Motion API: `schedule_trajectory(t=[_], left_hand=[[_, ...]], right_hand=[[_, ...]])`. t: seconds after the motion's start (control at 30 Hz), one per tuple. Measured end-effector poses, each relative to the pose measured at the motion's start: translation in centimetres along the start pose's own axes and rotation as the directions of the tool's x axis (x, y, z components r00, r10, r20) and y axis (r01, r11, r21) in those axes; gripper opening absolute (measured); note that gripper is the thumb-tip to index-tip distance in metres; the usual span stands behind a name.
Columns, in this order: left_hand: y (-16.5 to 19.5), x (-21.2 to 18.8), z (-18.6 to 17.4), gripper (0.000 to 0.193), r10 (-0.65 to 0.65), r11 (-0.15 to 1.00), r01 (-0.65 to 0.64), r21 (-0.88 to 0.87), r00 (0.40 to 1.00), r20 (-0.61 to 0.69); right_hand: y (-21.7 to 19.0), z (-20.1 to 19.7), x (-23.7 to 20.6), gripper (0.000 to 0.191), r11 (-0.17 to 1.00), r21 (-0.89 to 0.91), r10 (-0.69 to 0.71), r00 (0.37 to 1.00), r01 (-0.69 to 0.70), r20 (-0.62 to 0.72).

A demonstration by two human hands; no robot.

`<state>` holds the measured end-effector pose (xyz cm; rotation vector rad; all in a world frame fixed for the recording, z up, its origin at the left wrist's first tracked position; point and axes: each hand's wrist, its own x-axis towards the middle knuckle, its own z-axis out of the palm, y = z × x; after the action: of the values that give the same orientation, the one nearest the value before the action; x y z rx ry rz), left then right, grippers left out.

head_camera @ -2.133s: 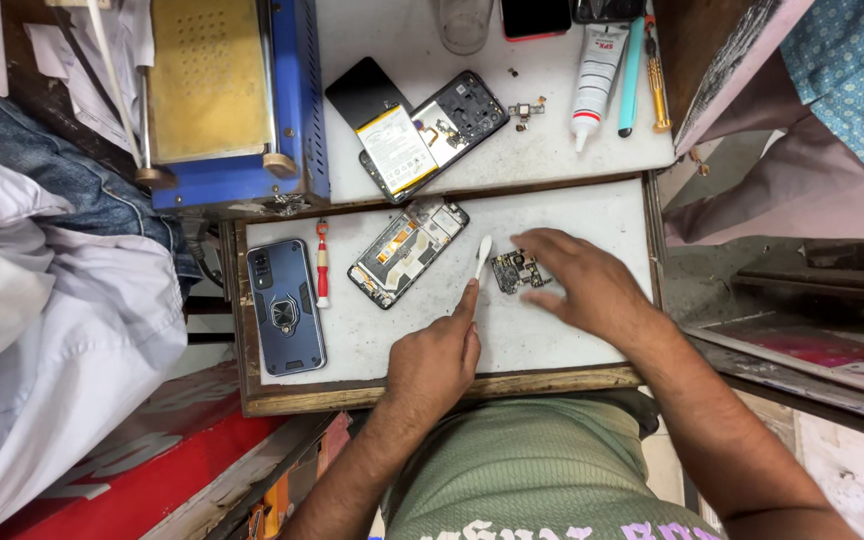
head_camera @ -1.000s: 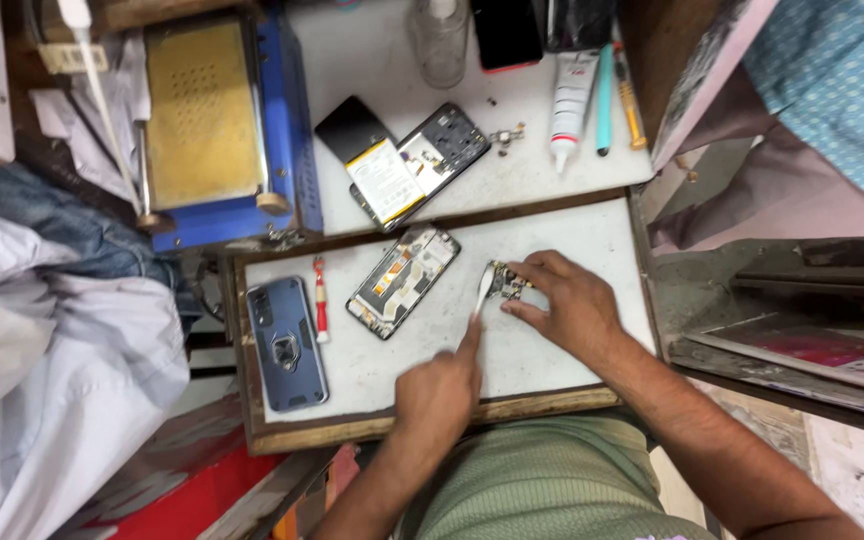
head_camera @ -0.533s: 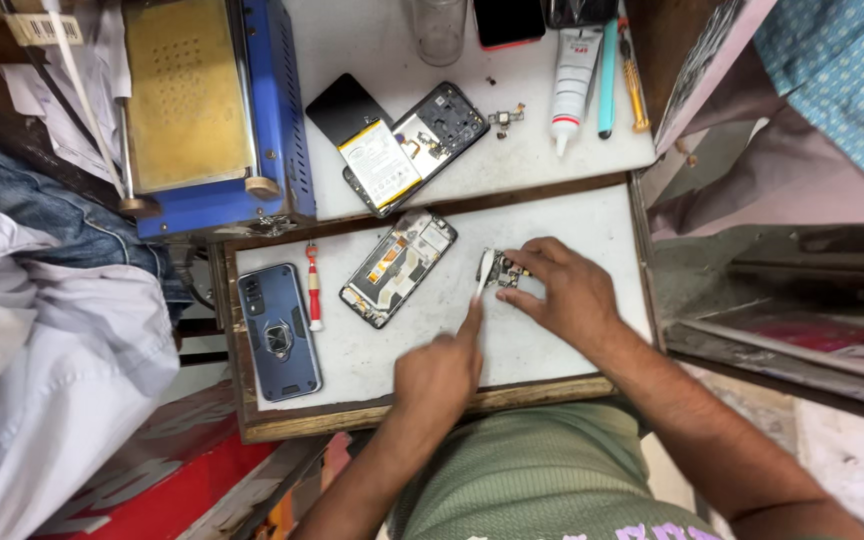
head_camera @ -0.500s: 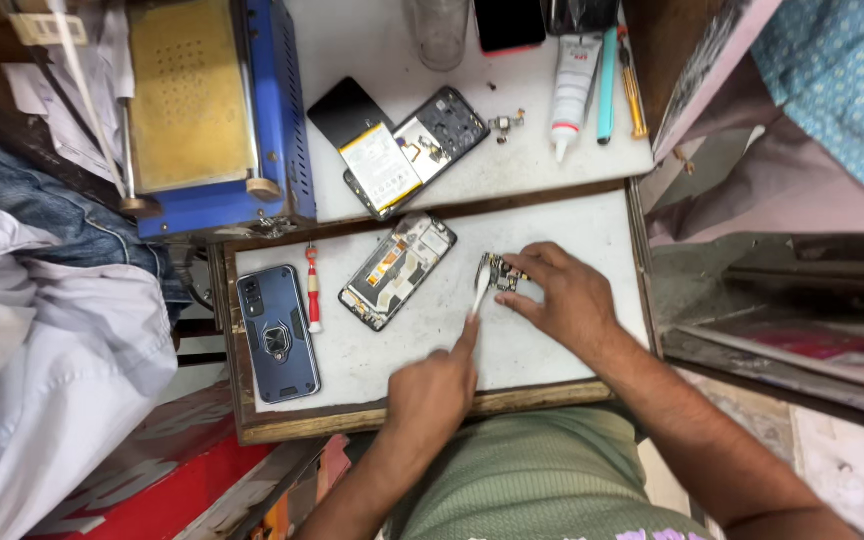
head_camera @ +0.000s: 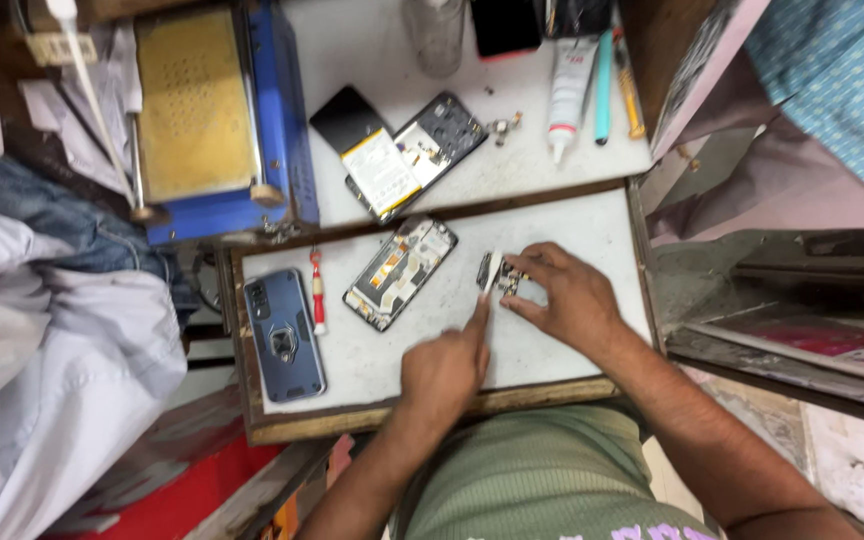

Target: The person works at a repair bench on a disassembled smartphone. They handle the exposed motherboard and small components, then use a toothbrush to brush the board and its parts, and continue manipulating the board and phone chassis by hand.

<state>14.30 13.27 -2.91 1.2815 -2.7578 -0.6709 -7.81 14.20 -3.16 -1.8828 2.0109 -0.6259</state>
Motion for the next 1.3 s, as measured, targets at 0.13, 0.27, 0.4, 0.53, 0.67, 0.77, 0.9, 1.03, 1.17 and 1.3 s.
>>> schedule_trajectory(t=[0.13,0.27,0.4,0.53,0.67,0.77,0.9,1.03,1.17,1.3], left_hand=[[0.2,0.2,-0.1,0.062,-0.013,0.999,0.015,-0.040,0.999,0.049],[0.4,0.4,-0.2,0.063,-0.006,1.000,0.006,0.005,0.998,0.060],[0.6,0.2,-0.2,0.060,-0.005,1.000,0.005,0.010,1.000,0.004],[0.9,0.4,-0.4,0.064,-0.042,0.998,0.040,0.042,0.997,0.066],[0.1,2.2,-1.2,0.055,-0.022,0.997,0.022,0.074,1.000,0.002],[-1.7,1.3,-2.7,0.058,-0.007,0.990,-0.008,-0.141,0.994,-0.107],[-4.0,-1.5,-4.3,0.059,-0.065,0.960,-0.011,-0.281,0.963,-0.260],[-3.7,-2.3,-3.1,0.061,-0.099,0.944,0.030,-0.329,0.976,-0.195],[-2.5,-1.9,-1.0,0.062,-0.024,0.970,-0.022,-0.241,0.982,-0.186],[-1.8,-1.3,-0.2,0.061,0.012,0.994,-0.023,-0.108,0.994,-0.106]], right_hand=[[0.1,-0.4,0.0,0.053,0.999,0.022,0.040,0.998,-0.040,0.039],[0.0,-0.6,0.0,0.056,0.999,0.030,0.031,0.997,-0.034,0.072],[-0.1,-0.9,-0.1,0.054,0.999,0.016,-0.034,0.999,0.033,0.018],[-0.3,-1.0,-0.2,0.052,0.999,0.008,-0.050,0.999,0.050,0.020],[-0.2,-0.6,-0.5,0.050,0.987,-0.126,-0.096,0.994,0.102,0.054],[0.7,-0.5,-0.6,0.041,0.946,-0.205,-0.263,0.965,0.252,-0.024],[2.1,-0.7,0.0,0.020,0.994,0.102,-0.034,0.997,0.041,-0.066],[1.7,-0.5,1.6,0.021,0.909,0.275,0.294,0.949,-0.315,0.116],[0.4,-1.4,2.1,0.027,0.951,0.194,0.245,0.969,-0.241,-0.001],[-0.1,-2.7,1.1,0.058,0.995,0.012,-0.098,0.994,0.099,-0.052]])
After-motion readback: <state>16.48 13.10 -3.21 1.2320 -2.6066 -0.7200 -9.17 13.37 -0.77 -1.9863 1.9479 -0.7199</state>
